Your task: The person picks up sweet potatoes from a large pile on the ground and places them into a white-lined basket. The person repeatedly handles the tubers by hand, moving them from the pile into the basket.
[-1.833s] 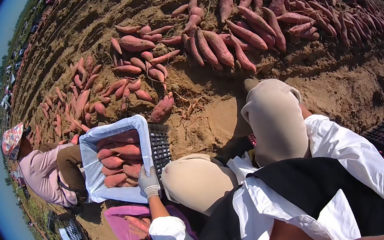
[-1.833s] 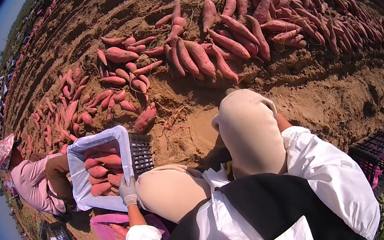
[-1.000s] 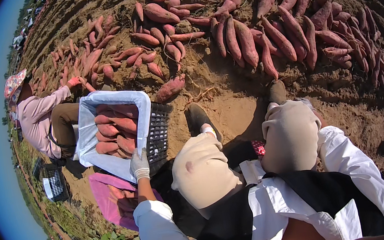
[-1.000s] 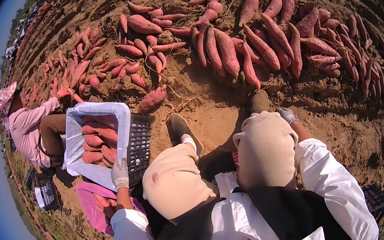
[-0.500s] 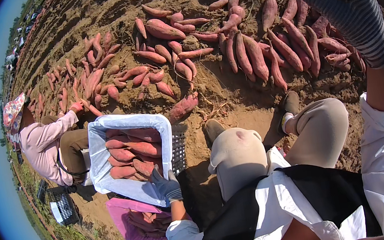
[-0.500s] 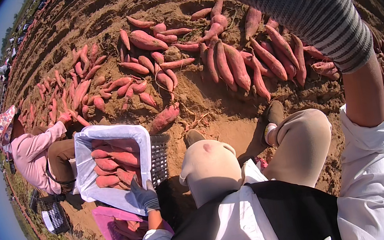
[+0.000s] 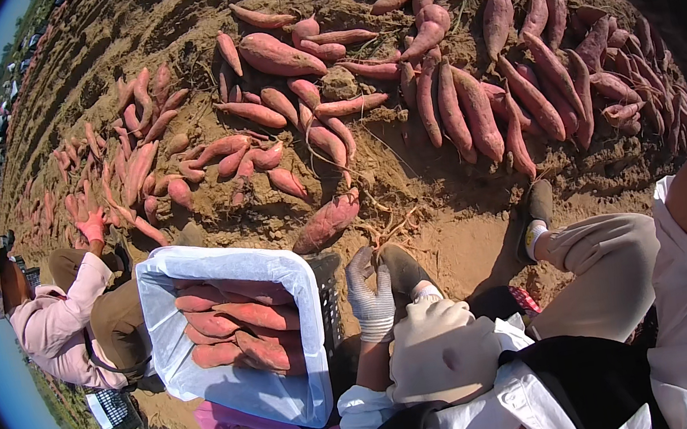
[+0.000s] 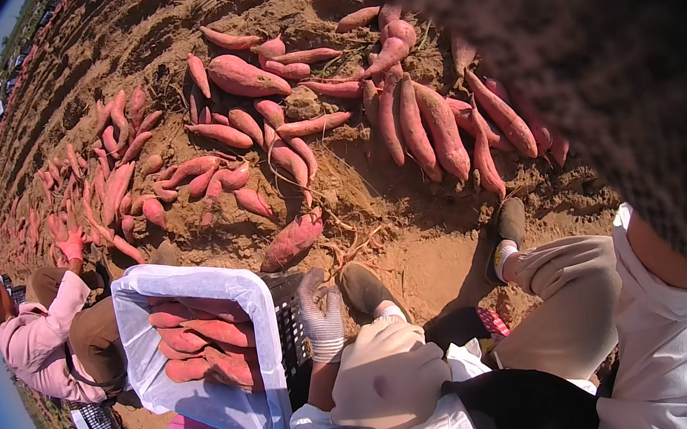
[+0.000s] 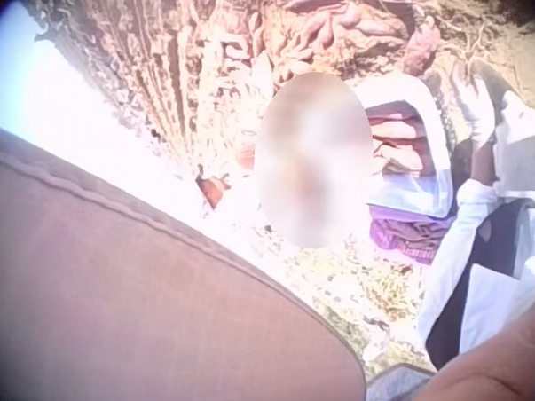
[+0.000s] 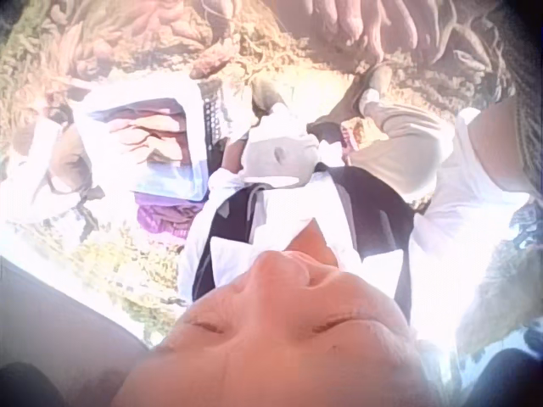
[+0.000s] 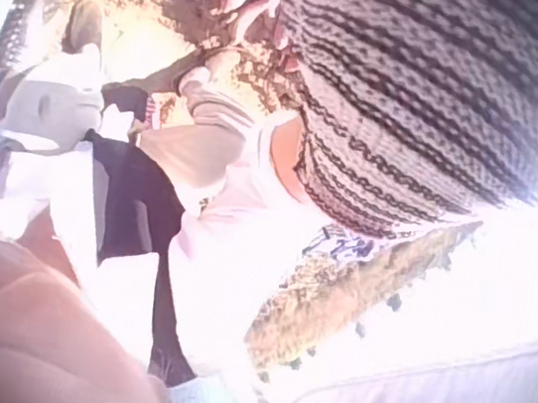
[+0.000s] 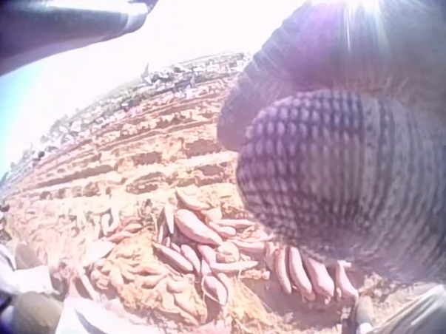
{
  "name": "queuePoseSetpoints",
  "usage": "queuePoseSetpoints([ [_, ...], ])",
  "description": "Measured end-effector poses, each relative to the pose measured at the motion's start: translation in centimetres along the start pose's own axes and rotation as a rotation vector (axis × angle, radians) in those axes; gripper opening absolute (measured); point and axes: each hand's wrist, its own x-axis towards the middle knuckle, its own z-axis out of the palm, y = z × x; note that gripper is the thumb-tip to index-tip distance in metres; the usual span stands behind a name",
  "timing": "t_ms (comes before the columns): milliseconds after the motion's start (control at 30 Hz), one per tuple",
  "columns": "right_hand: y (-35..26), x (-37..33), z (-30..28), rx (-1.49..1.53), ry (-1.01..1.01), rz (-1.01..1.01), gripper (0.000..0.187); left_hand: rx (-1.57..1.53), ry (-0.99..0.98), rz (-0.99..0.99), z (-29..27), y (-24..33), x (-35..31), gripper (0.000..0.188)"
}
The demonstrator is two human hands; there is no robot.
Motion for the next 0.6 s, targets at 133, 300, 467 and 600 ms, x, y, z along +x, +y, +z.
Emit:
queuePoseSetpoints([
  [133, 1.9, 1.1, 0.7, 0.000, 0.022, 0.081, 0.034, -0.020, -0.109, 0.062, 4.2, 0.2, 5.9, 0.041],
  [300, 5.4, 6.2, 4.8, 0.153, 0.182, 0.125, 0.033, -0.084, -0.067, 0.081, 4.3, -1.7, 14.2, 0.040],
  [467, 9.3, 2.2, 14.3, 0.303, 0.053, 0.636, 0.028, 0.403, -0.026, 0.280, 10.0, -1.1, 23.8, 0.051],
  [600, 9.5, -3.3, 23.3, 0.583, -0.225, 0.838, 0.034, 0.730, -0.134, -0.356, 10.7, -4.6, 25.4, 0.070],
])
